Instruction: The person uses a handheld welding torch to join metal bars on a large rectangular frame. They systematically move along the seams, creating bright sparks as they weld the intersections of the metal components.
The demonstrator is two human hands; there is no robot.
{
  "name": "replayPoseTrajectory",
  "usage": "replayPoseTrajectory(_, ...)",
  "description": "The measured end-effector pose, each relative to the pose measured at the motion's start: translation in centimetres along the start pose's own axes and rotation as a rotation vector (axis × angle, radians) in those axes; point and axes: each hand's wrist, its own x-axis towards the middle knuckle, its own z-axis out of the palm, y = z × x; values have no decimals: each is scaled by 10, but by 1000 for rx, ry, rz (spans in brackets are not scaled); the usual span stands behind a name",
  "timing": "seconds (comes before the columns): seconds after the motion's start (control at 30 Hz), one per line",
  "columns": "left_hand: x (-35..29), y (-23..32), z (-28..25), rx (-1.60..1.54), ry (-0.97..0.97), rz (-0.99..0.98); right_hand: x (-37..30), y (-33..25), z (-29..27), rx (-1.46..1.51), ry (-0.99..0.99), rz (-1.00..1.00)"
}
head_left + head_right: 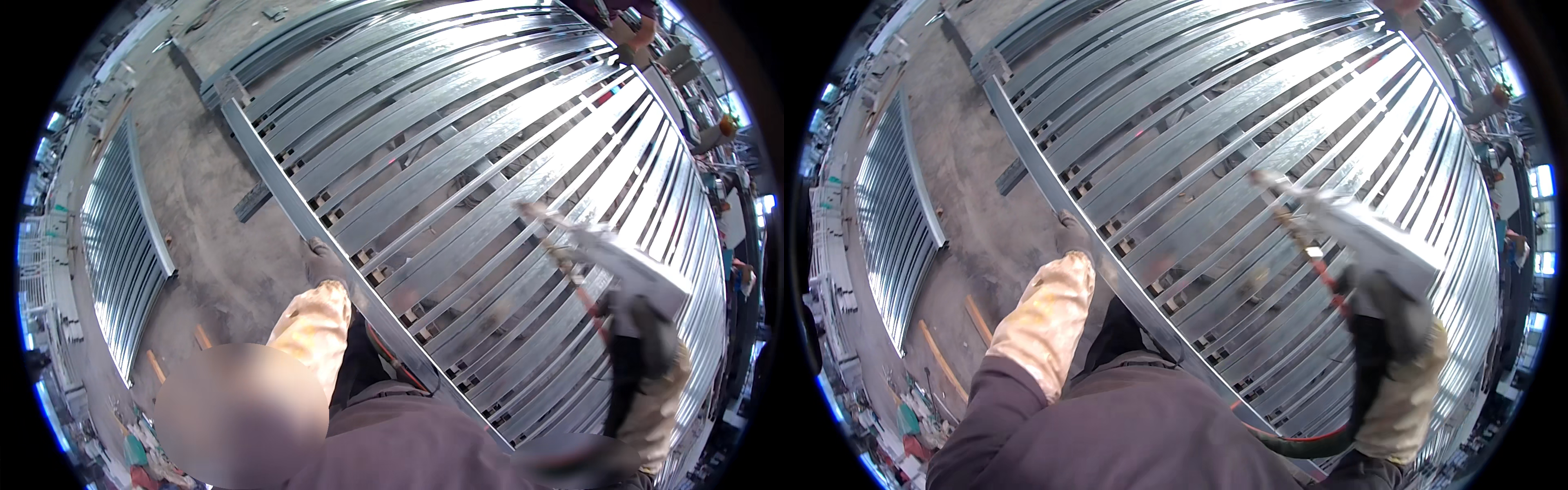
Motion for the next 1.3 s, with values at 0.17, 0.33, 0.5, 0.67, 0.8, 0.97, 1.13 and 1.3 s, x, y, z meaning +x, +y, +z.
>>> replayPoseTrajectory(0.17, -8, 14, 5, 95, -21, -51, 58, 93, 81, 420, -295, 24)
replayPoseTrajectory(0.33, -8, 15, -3, 135, -11, -57, 91, 108, 133, 421, -613, 118)
replayPoseTrajectory(0.5, -12, 15, -3, 221, 13, -45, 118, 123, 170, 364, -706, 26)
replayPoseTrajectory(0.67, -9, 18, -7, 238, 5, -72, 131, 132, 189, 370, -720, 57)
replayPoseTrajectory(0.8, -12, 23, -8, 253, -13, -94, 135, 133, 191, 383, -729, 49)
replayPoseTrajectory(0.97, -11, 19, -7, 217, 40, -28, 134, 129, 194, 397, -721, 17)
replayPoseTrajectory(1.13, -13, 33, -12, 250, -76, -154, 136, 125, 189, 342, -781, 60)
replayPoseTrajectory(1.3, -12, 29, -11, 250, -54, -137, 136, 125, 192, 344, -785, 2)
